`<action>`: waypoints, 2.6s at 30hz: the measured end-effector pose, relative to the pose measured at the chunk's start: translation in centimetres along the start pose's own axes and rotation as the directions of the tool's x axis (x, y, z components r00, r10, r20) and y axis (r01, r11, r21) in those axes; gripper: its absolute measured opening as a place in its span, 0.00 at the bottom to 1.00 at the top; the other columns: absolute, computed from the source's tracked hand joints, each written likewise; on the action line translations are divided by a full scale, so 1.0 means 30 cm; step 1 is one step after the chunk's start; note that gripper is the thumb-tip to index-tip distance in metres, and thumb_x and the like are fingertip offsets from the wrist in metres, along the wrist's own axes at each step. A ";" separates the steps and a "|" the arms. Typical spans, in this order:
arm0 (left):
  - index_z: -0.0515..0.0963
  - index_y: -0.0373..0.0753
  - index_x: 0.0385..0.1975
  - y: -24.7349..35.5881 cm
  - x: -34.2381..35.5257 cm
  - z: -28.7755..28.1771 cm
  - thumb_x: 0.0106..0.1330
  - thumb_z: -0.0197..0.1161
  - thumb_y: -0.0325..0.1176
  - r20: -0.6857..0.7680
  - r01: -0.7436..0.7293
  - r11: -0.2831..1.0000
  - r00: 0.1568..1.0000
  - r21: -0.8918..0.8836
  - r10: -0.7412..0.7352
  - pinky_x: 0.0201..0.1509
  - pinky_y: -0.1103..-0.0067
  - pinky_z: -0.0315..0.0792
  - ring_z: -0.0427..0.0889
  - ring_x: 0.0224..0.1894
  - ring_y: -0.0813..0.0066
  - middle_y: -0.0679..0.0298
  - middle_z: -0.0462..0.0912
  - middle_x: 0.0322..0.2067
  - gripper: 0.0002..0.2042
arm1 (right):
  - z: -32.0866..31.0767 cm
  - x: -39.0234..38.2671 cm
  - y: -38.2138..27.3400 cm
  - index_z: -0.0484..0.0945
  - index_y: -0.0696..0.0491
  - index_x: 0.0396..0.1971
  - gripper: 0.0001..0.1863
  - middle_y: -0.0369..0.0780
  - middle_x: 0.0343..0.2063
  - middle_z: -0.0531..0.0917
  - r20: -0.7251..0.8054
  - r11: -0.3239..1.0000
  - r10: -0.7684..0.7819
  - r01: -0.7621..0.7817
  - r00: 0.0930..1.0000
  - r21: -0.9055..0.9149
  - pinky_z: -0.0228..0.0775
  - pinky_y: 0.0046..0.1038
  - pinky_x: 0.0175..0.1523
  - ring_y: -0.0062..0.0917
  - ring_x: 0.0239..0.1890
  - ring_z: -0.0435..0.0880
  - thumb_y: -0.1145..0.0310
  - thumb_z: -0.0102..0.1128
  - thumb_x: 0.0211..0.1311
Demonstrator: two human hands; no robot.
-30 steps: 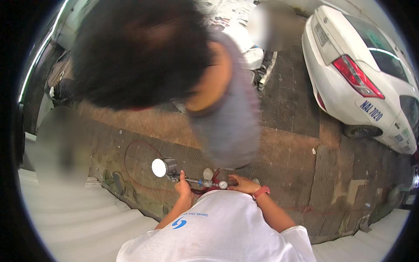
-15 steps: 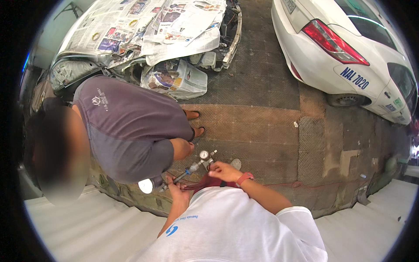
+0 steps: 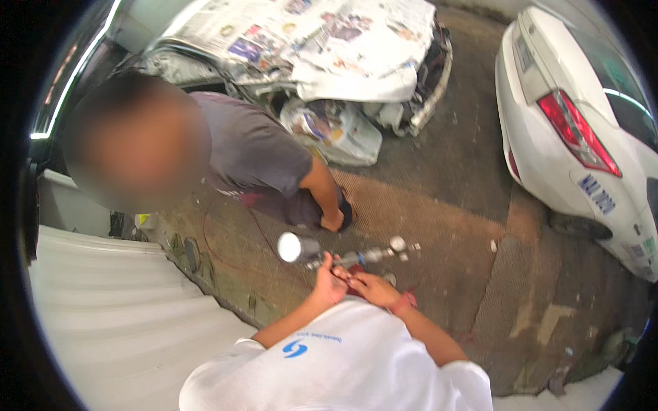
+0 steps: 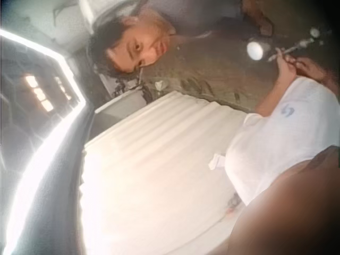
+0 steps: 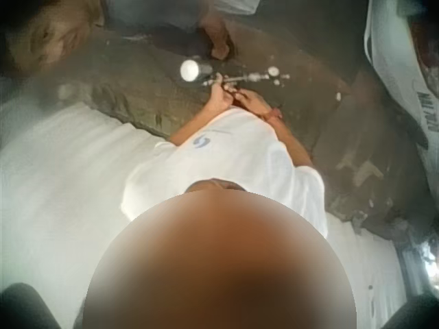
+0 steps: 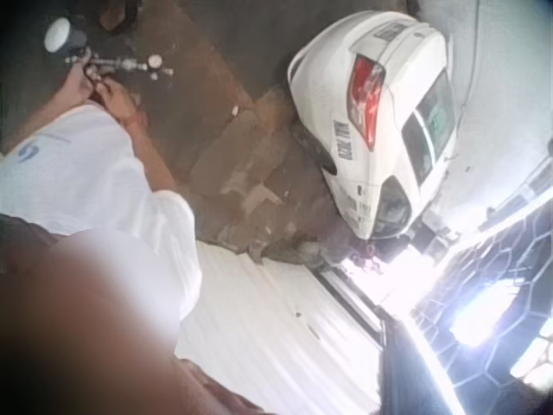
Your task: The person uses a spray gun to apply black paint to a car bumper mounted on a stand. After finishing the spray, the person walks to a cluttered area, sits on the floor, and mixes yellow paint in a container with a stirrer.
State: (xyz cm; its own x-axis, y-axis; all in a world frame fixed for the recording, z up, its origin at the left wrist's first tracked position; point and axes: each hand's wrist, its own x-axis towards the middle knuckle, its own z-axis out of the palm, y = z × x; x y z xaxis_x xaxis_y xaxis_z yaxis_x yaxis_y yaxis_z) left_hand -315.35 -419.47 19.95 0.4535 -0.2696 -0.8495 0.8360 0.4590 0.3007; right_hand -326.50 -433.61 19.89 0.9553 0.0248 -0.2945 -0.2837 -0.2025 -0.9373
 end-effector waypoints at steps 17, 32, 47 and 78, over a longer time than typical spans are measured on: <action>0.71 0.50 0.45 -0.099 0.351 0.649 0.80 0.53 0.56 0.488 0.200 0.818 0.717 0.539 -0.497 0.61 0.69 0.75 0.71 0.27 0.77 0.75 0.61 0.17 0.16 | -0.394 0.032 0.068 0.83 0.60 0.45 0.16 0.39 0.32 0.85 -0.467 0.886 0.368 -0.150 0.804 0.440 0.75 0.30 0.44 0.21 0.35 0.80 0.60 0.61 0.76; 0.74 0.50 0.61 0.267 0.913 0.971 0.79 0.48 0.64 0.290 -0.169 0.689 0.955 0.705 -0.062 0.67 0.63 0.70 0.77 0.59 0.73 0.68 0.79 0.48 0.27 | -1.188 0.330 -0.027 0.84 0.58 0.44 0.16 0.49 0.33 0.88 -0.735 0.967 0.225 -0.241 0.639 0.086 0.78 0.36 0.42 0.40 0.36 0.90 0.58 0.64 0.72; 0.68 0.46 0.29 0.092 0.673 1.042 0.76 0.50 0.67 -0.325 -0.083 0.888 0.912 0.453 0.251 0.78 0.50 0.58 0.68 0.73 0.46 0.50 0.69 0.73 0.28 | -1.992 1.395 1.156 0.85 0.56 0.57 0.31 0.49 0.54 0.87 -0.425 0.707 0.687 -0.676 0.589 0.206 0.73 0.43 0.65 0.45 0.59 0.84 0.42 0.56 0.74; 0.71 0.47 0.27 -0.160 0.803 1.086 0.76 0.51 0.66 -0.532 -0.069 0.985 0.834 0.157 0.143 0.67 0.52 0.72 0.83 0.56 0.51 0.49 0.77 0.66 0.27 | -1.625 1.918 1.569 0.77 0.54 0.48 0.21 0.33 0.27 0.76 -0.333 0.577 0.745 -0.308 0.578 0.757 0.72 0.27 0.38 0.19 0.27 0.73 0.50 0.48 0.84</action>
State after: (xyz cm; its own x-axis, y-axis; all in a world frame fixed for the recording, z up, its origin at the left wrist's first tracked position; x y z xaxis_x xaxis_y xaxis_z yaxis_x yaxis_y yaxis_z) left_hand -298.36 -455.75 12.17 0.3338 0.2913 -0.8965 0.8408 0.3379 0.4229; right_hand -280.85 -489.43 -32.10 0.3688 -0.4624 -0.8064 -0.5203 0.6162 -0.5913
